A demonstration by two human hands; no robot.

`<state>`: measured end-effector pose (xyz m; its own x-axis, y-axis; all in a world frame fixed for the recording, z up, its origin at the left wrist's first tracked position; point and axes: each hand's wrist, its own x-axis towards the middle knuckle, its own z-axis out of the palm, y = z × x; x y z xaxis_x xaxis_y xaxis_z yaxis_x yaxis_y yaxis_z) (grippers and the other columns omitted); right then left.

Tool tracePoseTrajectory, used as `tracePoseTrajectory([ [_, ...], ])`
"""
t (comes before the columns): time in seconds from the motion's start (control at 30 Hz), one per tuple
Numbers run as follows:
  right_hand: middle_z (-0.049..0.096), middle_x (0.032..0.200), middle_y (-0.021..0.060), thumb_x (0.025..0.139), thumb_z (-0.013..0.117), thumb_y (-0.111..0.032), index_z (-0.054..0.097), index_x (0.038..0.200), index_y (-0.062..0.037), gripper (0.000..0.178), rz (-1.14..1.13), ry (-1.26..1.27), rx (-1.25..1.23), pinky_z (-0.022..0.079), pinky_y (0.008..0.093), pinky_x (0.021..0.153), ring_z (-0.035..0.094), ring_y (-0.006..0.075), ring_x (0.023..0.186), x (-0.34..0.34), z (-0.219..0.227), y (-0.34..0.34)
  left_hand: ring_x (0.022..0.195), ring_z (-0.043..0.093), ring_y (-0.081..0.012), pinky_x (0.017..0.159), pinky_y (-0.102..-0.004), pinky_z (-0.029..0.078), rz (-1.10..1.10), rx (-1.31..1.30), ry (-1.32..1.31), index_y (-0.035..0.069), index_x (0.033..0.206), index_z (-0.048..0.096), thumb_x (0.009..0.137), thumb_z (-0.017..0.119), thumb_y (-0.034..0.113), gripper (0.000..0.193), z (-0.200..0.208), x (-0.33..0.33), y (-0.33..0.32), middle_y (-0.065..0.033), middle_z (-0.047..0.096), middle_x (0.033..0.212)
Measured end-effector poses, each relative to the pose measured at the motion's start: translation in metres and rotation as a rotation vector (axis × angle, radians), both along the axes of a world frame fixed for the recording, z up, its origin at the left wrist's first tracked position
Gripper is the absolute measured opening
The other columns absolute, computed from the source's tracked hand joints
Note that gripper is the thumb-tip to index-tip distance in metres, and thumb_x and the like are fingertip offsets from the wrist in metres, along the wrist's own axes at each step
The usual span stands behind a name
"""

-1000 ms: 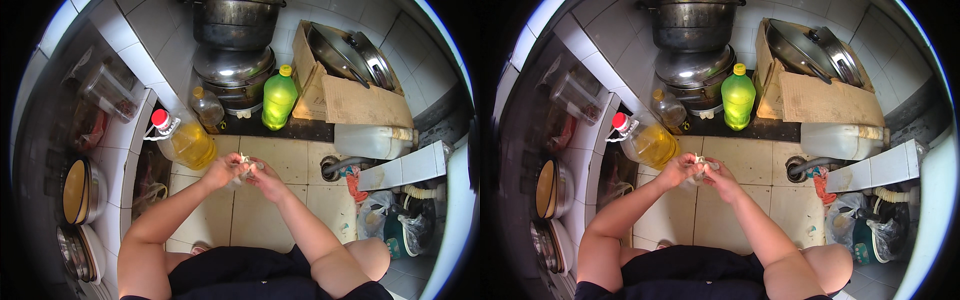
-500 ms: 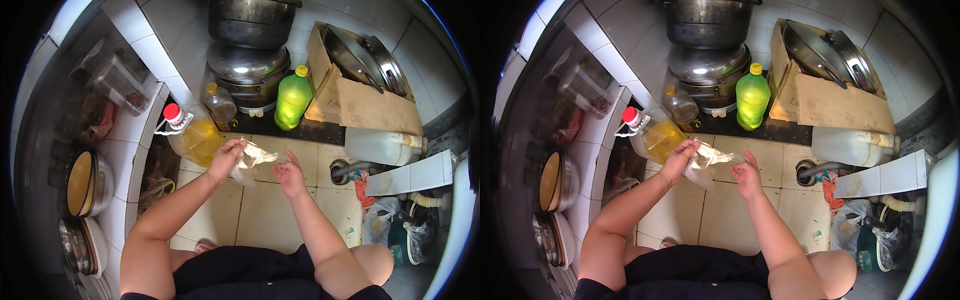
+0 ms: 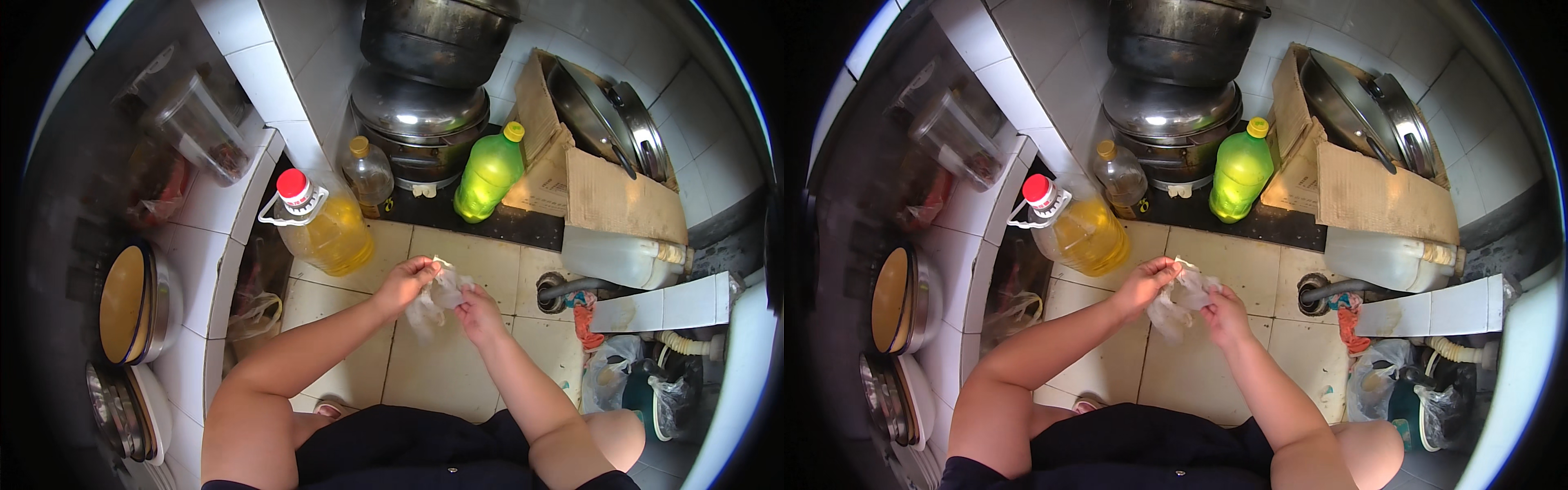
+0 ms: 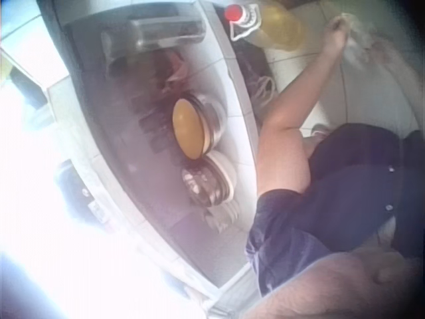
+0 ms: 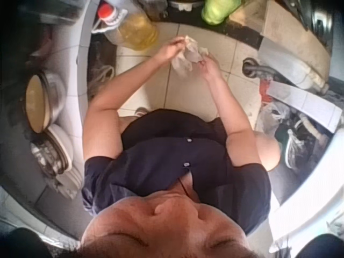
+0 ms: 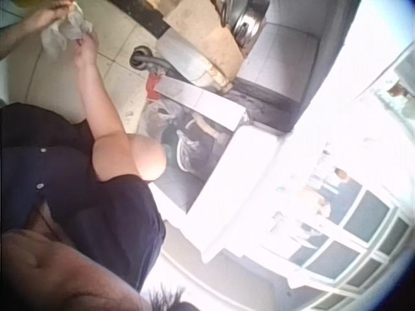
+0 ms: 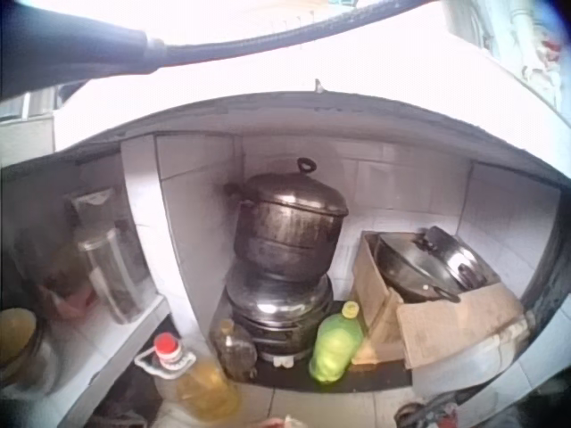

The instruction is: The person cleans a cluttered kitchen area by wiping a tiled shelf and the floor with a white cloth. They move several large plastic bottles of oil and a cardboard box to access the floor, then wipe the floor tiles and a drain pipe. The person rinses the cloth at the sink and continues wiping the floor area.

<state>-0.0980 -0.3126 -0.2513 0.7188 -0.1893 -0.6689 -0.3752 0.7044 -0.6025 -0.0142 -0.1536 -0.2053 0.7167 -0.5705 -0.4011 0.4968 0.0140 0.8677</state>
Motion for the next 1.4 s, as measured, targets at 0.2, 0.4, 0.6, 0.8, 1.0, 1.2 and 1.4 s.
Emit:
tracePoseTrajectory([
  [0.2, 0.055, 0.105, 0.0054, 0.096, 0.039, -0.014, 0.048, 0.108, -0.0040, 0.017, -0.404, 0.094, 0.199, 0.046, 0.0270, 0.075, 0.054, 0.0167, 0.095, 0.005, -0.013, -0.037, 0.066, 0.040, -0.0031, 0.060, -0.0192, 0.035, 0.164, 0.037, 0.100, 0.010, 0.093, 0.059, 0.093, 0.053, 0.026, 0.017, -0.012, -0.006, -0.005, 0.0071, 0.048, 0.074],
  [0.4, 0.054, 0.101, 0.0022, 0.094, 0.047, -0.019, 0.048, 0.112, -0.0096, 0.020, -0.060, -0.124, 0.271, 0.039, 0.0241, 0.064, 0.050, 0.0120, 0.085, 0.014, -0.007, -0.026, 0.063, 0.039, -0.0032, 0.057, -0.0194, 0.034, 0.317, 0.031, 0.224, 0.008, 0.091, 0.059, 0.091, 0.055, 0.025, 0.017, -0.022, -0.014, 0.007, 0.0072, 0.046, 0.069],
  [0.6, 0.054, 0.107, 0.0013, 0.088, 0.056, -0.019, 0.048, 0.113, -0.0095, 0.027, 0.490, 0.056, -0.081, 0.042, 0.0246, 0.070, 0.051, 0.0118, 0.090, 0.015, 0.017, -0.054, 0.081, 0.051, -0.0060, 0.072, -0.0208, 0.041, 0.197, -0.046, 0.141, 0.006, 0.106, 0.057, 0.089, 0.057, 0.026, 0.026, 0.004, 0.000, 0.005, 0.0021, 0.058, 0.089],
  [0.8, 0.054, 0.110, 0.0073, 0.088, 0.056, -0.018, 0.042, 0.125, -0.0042, 0.043, 0.534, 0.310, -0.724, 0.048, 0.0332, 0.079, 0.055, 0.0210, 0.095, 0.025, -0.016, -0.140, 0.094, 0.051, -0.0117, 0.081, -0.0253, 0.042, 0.034, 0.240, 0.196, 0.005, 0.122, 0.048, 0.089, 0.057, 0.023, 0.040, 0.013, 0.006, 0.025, -0.0053, 0.058, 0.107],
  [1.0, 0.045, 0.129, 0.0217, 0.085, 0.056, -0.017, 0.041, 0.132, -0.0116, 0.050, 0.605, -0.052, -1.865, 0.044, 0.0381, 0.088, 0.048, 0.0389, 0.112, 0.048, -0.048, -0.240, 0.095, 0.051, -0.0116, 0.081, -0.0256, 0.043, 0.007, 0.320, 0.293, 0.002, 0.121, 0.048, 0.090, 0.054, 0.021, 0.037, 0.060, -0.007, 0.022, -0.0058, 0.058, 0.108],
  [1.2, 0.020, 0.144, 0.0250, 0.082, 0.061, -0.022, 0.018, 0.144, -0.0308, 0.076, 0.795, 0.150, -1.899, 0.023, 0.0436, 0.108, 0.023, 0.0389, 0.133, 0.060, -0.082, -0.232, 0.090, 0.054, -0.0116, 0.080, -0.0241, 0.043, -0.062, 0.377, 0.231, 0.002, 0.120, 0.049, 0.091, 0.053, 0.020, 0.034, 0.117, -0.035, 0.001, -0.0053, 0.059, 0.105],
  [1.4, 0.012, 0.148, 0.0221, 0.090, 0.039, -0.050, 0.006, 0.144, -0.0042, 0.079, 1.126, 0.335, -1.647, 0.013, 0.0445, 0.110, 0.012, 0.0355, 0.137, 0.078, -0.095, -0.258, 0.081, 0.056, -0.0116, 0.072, -0.0243, 0.045, 0.292, 0.171, 0.465, 0.002, 0.115, 0.052, 0.091, 0.052, 0.014, 0.027, 0.171, -0.057, 0.015, -0.0049, 0.058, 0.097],
])
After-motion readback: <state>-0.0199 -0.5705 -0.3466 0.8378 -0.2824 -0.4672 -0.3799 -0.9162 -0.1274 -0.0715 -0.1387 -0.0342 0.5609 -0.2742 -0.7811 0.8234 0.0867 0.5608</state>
